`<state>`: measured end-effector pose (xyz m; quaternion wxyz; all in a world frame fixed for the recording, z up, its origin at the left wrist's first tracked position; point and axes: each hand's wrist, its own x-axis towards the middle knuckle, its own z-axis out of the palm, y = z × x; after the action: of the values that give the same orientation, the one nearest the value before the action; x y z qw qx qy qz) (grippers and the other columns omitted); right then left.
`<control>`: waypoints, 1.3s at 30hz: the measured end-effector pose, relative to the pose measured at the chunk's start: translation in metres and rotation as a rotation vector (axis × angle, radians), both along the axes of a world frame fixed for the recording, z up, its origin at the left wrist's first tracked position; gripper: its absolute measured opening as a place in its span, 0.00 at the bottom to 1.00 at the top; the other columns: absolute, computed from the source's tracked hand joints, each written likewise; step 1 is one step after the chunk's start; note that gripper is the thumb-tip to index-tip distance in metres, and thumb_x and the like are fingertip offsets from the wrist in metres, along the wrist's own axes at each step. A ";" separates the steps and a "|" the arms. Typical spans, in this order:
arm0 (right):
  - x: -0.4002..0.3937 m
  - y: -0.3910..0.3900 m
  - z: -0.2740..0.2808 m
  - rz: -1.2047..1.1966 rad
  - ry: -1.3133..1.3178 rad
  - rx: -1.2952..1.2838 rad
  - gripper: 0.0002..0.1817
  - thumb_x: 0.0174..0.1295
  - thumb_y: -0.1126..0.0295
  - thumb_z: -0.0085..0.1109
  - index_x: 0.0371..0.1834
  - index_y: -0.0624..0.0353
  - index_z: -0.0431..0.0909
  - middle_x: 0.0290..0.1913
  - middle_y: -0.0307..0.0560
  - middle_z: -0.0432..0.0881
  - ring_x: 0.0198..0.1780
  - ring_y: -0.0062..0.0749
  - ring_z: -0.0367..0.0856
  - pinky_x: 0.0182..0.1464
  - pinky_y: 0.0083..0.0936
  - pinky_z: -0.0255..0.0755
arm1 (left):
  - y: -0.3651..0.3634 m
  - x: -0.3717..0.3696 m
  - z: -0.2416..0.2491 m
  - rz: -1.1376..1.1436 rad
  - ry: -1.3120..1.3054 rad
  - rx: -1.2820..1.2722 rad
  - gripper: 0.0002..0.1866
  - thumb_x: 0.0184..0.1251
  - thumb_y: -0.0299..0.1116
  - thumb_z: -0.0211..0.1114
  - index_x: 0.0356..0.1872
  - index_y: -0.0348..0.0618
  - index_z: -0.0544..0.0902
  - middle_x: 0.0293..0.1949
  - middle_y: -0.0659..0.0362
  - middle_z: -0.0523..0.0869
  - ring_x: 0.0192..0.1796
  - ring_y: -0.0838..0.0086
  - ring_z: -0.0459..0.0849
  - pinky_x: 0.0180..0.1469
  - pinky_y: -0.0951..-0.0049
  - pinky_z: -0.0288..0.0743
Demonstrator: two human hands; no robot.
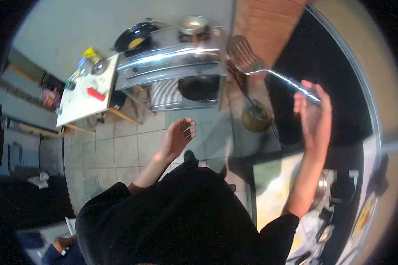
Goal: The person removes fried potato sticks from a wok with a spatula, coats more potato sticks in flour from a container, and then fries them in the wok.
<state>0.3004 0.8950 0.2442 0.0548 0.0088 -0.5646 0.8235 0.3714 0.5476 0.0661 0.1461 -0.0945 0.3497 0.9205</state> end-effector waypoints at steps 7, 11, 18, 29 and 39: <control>-0.134 -0.234 -0.061 0.338 -0.095 -0.160 0.21 0.73 0.58 0.52 0.51 0.70 0.77 0.33 0.52 0.84 0.33 0.29 0.81 0.34 0.24 0.75 | -0.199 -0.024 -0.021 0.438 -0.074 -0.068 0.13 0.77 0.40 0.53 0.49 0.43 0.77 0.46 0.59 0.83 0.46 0.71 0.82 0.52 0.70 0.76; -0.171 -0.351 -0.104 0.460 -0.162 -0.175 0.22 0.72 0.55 0.53 0.54 0.64 0.74 0.39 0.53 0.82 0.38 0.33 0.80 0.40 0.28 0.75 | -0.274 -0.027 -0.026 0.616 -0.062 -0.075 0.13 0.77 0.41 0.53 0.49 0.43 0.77 0.46 0.59 0.83 0.46 0.72 0.82 0.51 0.71 0.76; -0.239 -0.481 -0.136 0.523 -0.328 -0.321 0.22 0.71 0.57 0.53 0.56 0.66 0.69 0.39 0.59 0.81 0.38 0.37 0.81 0.40 0.30 0.77 | -0.336 -0.057 -0.048 0.770 -0.201 -0.042 0.13 0.74 0.44 0.55 0.47 0.46 0.78 0.46 0.62 0.83 0.46 0.74 0.80 0.51 0.72 0.72; -0.349 -0.655 -0.106 0.626 0.007 -0.174 0.09 0.74 0.65 0.47 0.44 0.60 0.66 0.34 0.56 0.80 0.31 0.33 0.80 0.35 0.28 0.75 | -0.471 -0.184 -0.023 0.997 -0.162 -0.209 0.12 0.74 0.42 0.54 0.44 0.46 0.78 0.41 0.64 0.81 0.43 0.76 0.78 0.47 0.73 0.69; -0.362 -0.843 -0.144 0.815 -0.090 -0.149 0.09 0.75 0.68 0.50 0.46 0.64 0.67 0.36 0.57 0.81 0.33 0.34 0.83 0.35 0.27 0.80 | -0.627 -0.206 -0.011 1.487 -0.260 -0.482 0.13 0.78 0.43 0.52 0.38 0.46 0.75 0.26 0.69 0.69 0.27 0.85 0.66 0.29 0.82 0.58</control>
<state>-0.0612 0.0523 0.1004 -0.2997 0.1915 -0.4558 0.8159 0.1654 -0.0794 0.0548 -0.4921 -0.4390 0.3648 0.6573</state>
